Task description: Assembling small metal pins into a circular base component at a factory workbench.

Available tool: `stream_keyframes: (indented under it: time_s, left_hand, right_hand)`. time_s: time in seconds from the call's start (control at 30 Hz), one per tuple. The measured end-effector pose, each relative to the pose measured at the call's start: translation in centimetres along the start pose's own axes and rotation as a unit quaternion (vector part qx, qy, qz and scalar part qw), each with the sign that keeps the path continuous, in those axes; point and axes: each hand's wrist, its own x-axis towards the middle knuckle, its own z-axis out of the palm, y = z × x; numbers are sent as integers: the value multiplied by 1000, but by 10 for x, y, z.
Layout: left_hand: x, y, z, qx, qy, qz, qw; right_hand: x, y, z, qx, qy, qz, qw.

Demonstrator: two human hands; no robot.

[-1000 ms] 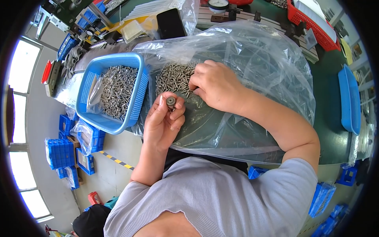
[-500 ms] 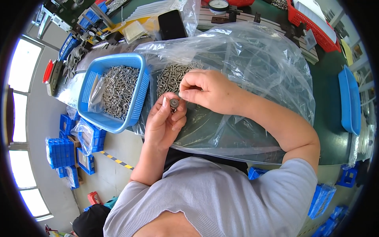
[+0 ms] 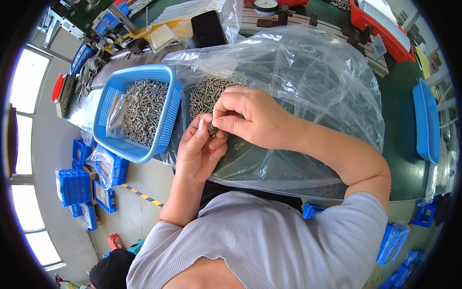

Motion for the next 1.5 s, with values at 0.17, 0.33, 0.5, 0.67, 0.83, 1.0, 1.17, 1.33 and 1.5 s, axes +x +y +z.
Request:
stream_keyframes:
  time_s: [0.17,0.33,0.5,0.67,0.83,1.0,1.17,1.33,1.5]
  left_hand:
    - [0,1,-4,1,-10,6,1000]
    - [0,1,-3,14,-17,-7,1000]
    - [3,-6,-2,43,-20,8,999]
    - [-7,3,-21,68,-44,57,995]
    - [4,-2,-14,39,-72,16,997]
    - [3,-1,-14,40,-67,18,997]
    - [3,-2,-14,4,-27,18,999]
    - [6,-4,-15,-26,-14,29,999]
    - [7,0,-14,-60,-84,12,995]
  right_hand:
    - [4,-1,3,9,4,4,1000]
    - [4,3,4,29,13,-21,999]
    - [-6,13,6,8,47,-47,998]
    - [10,22,27,0,18,-90,996]
    - [0,18,16,61,29,-12,998]
    - [3,24,20,10,46,-111,993]
    - [4,23,19,-15,74,-87,993]
    - [2,26,18,-20,84,-106,991]
    - [9,49,13,-119,96,-64,986]
